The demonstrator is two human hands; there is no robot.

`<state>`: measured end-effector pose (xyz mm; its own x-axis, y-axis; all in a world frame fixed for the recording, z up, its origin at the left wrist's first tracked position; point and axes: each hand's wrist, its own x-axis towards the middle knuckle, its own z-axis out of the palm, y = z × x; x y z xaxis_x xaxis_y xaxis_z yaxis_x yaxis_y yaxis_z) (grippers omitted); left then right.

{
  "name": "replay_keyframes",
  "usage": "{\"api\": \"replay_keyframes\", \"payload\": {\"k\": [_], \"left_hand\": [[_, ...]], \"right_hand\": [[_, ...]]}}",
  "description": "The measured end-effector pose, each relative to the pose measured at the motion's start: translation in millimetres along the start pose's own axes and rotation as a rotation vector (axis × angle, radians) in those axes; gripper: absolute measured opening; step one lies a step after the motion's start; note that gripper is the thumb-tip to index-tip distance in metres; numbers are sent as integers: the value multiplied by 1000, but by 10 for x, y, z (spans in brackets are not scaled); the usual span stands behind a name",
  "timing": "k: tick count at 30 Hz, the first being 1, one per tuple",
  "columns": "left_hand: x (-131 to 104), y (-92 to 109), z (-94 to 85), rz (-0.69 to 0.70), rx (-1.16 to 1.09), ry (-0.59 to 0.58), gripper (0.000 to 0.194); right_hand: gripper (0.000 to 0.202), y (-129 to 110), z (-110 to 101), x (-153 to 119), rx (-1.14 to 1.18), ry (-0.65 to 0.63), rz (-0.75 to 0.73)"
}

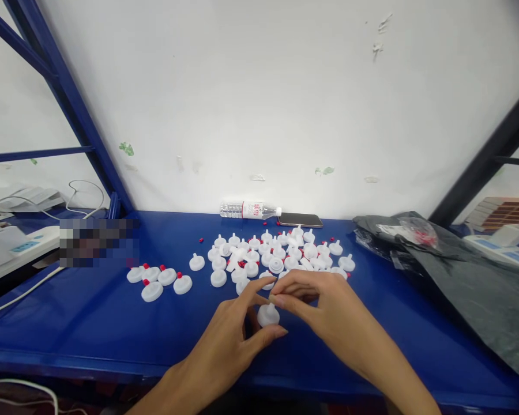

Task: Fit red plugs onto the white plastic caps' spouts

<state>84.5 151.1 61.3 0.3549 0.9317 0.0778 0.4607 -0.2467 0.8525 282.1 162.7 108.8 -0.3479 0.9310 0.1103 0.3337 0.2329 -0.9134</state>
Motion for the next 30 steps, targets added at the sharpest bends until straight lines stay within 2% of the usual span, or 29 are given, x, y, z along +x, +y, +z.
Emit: {"api": "replay_keyframes", "payload": {"k": [5, 11, 17, 19, 21, 27, 30], "left_hand": [[-5, -3, 5, 20, -17, 14, 68], [-22, 13, -12, 58, -27, 54, 63], [-41, -47, 20, 99, 68, 115, 40], [-38, -61, -5, 88, 125, 144, 38], [-34, -63, -71, 70, 193, 159, 33], [-53, -40, -367, 26, 348, 180, 29], [-70, -48, -481, 8, 415, 194, 30]], "right_hand": [[16, -28, 60, 18, -72, 2, -16], [10, -14, 83, 30, 11, 11, 37], [41, -12, 55, 29, 96, 26, 109], [48, -13, -13, 11, 91, 30, 111], [50, 8, -122, -21, 41, 94, 105], [27, 197, -516, -108, -250, 386, 143], [17, 269, -599, -79, -453, 413, 190]]}}
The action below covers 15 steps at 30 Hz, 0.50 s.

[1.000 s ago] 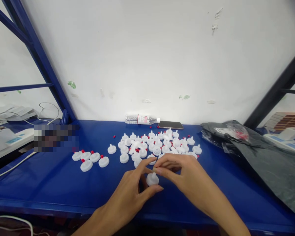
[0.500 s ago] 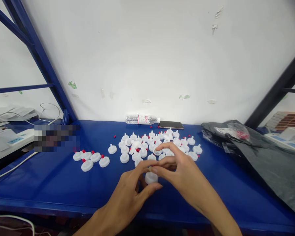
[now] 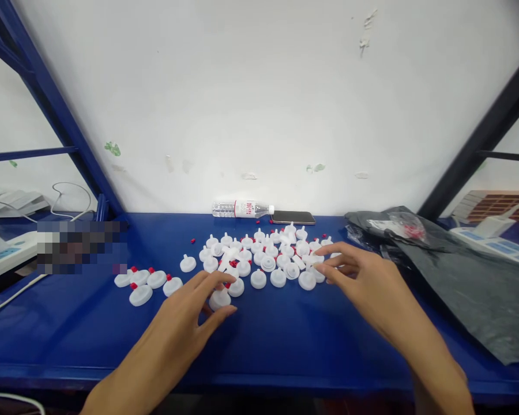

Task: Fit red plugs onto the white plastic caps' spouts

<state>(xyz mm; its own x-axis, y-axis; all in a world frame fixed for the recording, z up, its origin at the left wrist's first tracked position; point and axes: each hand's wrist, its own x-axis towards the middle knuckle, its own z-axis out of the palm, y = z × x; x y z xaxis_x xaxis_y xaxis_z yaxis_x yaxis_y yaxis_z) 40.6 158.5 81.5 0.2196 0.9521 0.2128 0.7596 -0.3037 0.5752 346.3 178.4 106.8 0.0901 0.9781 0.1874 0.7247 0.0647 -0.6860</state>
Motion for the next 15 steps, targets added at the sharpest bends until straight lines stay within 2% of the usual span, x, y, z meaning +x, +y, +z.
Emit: {"api": "replay_keyframes", "payload": {"k": [3, 8, 13, 15], "left_hand": [[10, -80, -73, -6, 84, -3, 28], [30, -289, -130, -34, 240, 10, 23], [33, -506, -149, -53, 324, -11, 14], [32, -589, -162, -70, 352, 3, 17]], "right_hand": [[17, 9, 58, 52, -132, -37, 0], [11, -5, 172, 96, -210, -92, -13], [14, -3, 74, 30, -248, -94, 12], [14, -10, 17, -21, -237, -108, -2]]}}
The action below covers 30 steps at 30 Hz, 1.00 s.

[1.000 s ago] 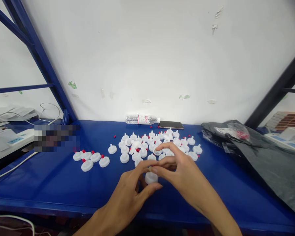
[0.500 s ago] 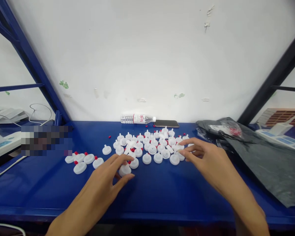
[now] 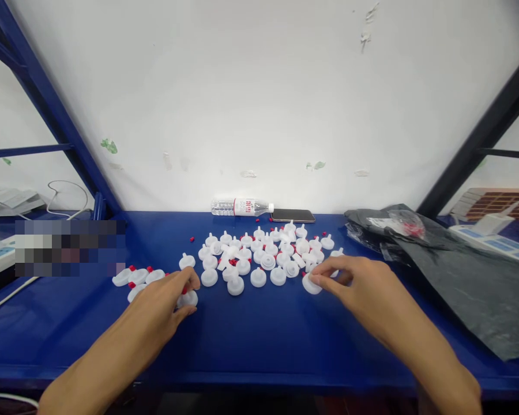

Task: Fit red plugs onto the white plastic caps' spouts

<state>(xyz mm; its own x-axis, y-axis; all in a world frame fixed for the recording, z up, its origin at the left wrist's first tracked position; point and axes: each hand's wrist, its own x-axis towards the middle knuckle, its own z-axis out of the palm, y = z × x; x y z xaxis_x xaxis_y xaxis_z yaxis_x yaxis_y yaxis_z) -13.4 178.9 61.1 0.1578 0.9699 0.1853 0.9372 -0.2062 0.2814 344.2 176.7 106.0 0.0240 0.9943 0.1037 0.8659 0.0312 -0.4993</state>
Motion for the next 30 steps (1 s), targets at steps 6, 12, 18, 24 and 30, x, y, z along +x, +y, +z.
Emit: {"api": "replay_keyframes", "payload": {"k": [6, 12, 18, 24, 30], "left_hand": [[-27, -208, -28, -33, 67, 22, 34], [-149, 45, -189, 53, 92, 104, 41], [-238, 684, -71, 334, -146, 184, 17], [-279, 1028, 216, 488, -190, -69, 35], [-212, 1169, 293, 601, -49, -241, 59]], "right_hand": [[8, -154, 11, -76, 41, -220, -87], [29, -139, 34, 21, 7, -71, -74], [15, 38, 153, 149, -97, -8, 7], [18, -15, 208, 135, -98, -35, 2], [11, 20, 184, 118, -77, -76, -10]]}}
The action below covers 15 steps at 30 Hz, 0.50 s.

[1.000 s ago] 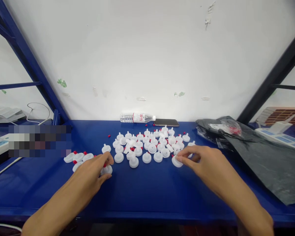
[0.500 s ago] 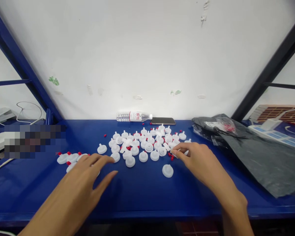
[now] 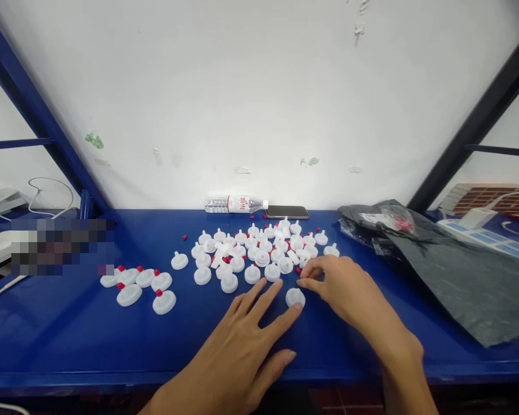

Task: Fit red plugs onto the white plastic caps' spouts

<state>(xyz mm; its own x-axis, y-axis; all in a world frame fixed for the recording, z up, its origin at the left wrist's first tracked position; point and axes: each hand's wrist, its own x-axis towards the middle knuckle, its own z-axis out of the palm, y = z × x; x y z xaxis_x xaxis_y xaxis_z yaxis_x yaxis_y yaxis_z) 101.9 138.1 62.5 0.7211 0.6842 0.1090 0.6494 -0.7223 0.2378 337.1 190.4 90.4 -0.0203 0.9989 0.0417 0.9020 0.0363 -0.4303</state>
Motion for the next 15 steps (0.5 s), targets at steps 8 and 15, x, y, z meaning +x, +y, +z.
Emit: {"api": "replay_keyframes", "payload": {"k": [8, 15], "left_hand": [[2, 23, -25, 81, 96, -5, 61], [9, 6, 32, 53, 13, 59, 55]], "right_hand": [[15, -102, -148, -131, 215, -92, -105], [14, -219, -119, -220, 503, -295, -185]]}}
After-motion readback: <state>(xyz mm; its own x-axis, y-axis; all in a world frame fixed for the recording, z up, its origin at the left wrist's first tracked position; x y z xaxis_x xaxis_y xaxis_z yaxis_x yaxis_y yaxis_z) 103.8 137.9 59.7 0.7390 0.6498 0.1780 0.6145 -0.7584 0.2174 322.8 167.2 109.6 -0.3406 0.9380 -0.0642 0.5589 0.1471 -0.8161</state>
